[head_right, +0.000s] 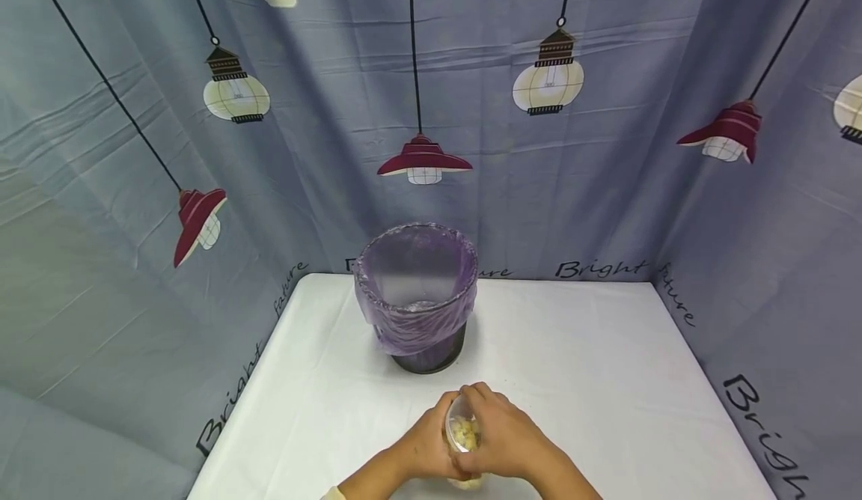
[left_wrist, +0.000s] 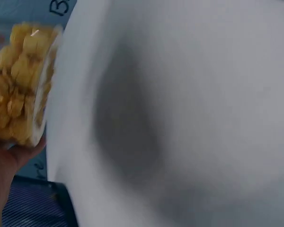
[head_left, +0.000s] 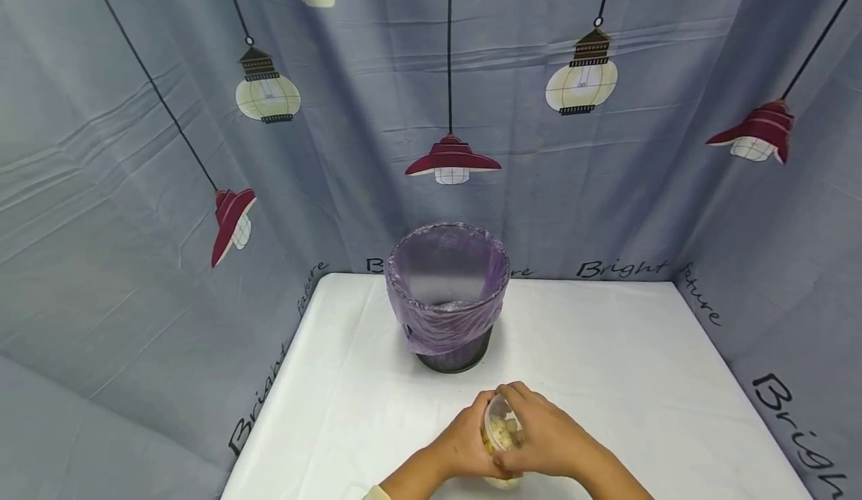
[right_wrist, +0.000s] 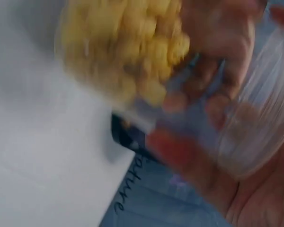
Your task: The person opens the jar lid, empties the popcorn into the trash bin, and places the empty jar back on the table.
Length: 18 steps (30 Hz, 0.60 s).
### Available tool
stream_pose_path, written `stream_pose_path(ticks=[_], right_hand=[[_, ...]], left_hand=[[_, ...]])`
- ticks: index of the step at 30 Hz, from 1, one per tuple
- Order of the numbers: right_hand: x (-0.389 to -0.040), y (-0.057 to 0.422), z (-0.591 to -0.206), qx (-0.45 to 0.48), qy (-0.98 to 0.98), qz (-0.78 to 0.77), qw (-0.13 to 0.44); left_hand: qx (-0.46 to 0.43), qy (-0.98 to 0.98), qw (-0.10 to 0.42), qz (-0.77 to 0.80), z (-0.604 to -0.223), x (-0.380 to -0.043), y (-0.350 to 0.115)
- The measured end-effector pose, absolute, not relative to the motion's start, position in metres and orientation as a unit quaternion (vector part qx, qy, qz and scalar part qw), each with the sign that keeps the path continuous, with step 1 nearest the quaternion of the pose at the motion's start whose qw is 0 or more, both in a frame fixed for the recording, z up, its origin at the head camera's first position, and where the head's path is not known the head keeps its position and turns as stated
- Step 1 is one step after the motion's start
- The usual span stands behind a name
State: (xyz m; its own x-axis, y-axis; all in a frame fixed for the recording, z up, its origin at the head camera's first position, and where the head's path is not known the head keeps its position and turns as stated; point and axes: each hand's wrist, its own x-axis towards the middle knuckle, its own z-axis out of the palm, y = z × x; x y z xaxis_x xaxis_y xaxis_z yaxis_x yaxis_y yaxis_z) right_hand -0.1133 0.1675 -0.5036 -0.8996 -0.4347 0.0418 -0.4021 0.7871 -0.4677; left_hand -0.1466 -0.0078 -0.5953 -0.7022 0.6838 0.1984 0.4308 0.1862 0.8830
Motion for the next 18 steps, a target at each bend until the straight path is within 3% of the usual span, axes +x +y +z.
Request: stream_pose_path(ticks=[5, 14, 16, 18], right_hand=[[-0.117, 0.172, -0.492, -0.297, 0.918, -0.259, 0.041], [-0.113, 0.182, -0.481, -0.359, 0.858, -0.33, 0.16], [-0.114, 0.185, -0.48, -0.367, 0.841, -0.355, 0.177], [-0.115, 0.188, -0.48, -0.346, 0.849, -0.358, 0.177]], left_hand=[[0.387, 0.741, 0.186, 0.517, -0.578, -0.154, -0.02], [0.407, 0.642, 0.36, 0.541, -0.566, -0.153, -0.024], [0.401, 0.637, 0.367, 0.546, -0.565, -0.152, -0.024], [0.391, 0.662, 0.34, 0.542, -0.563, -0.149, -0.023]])
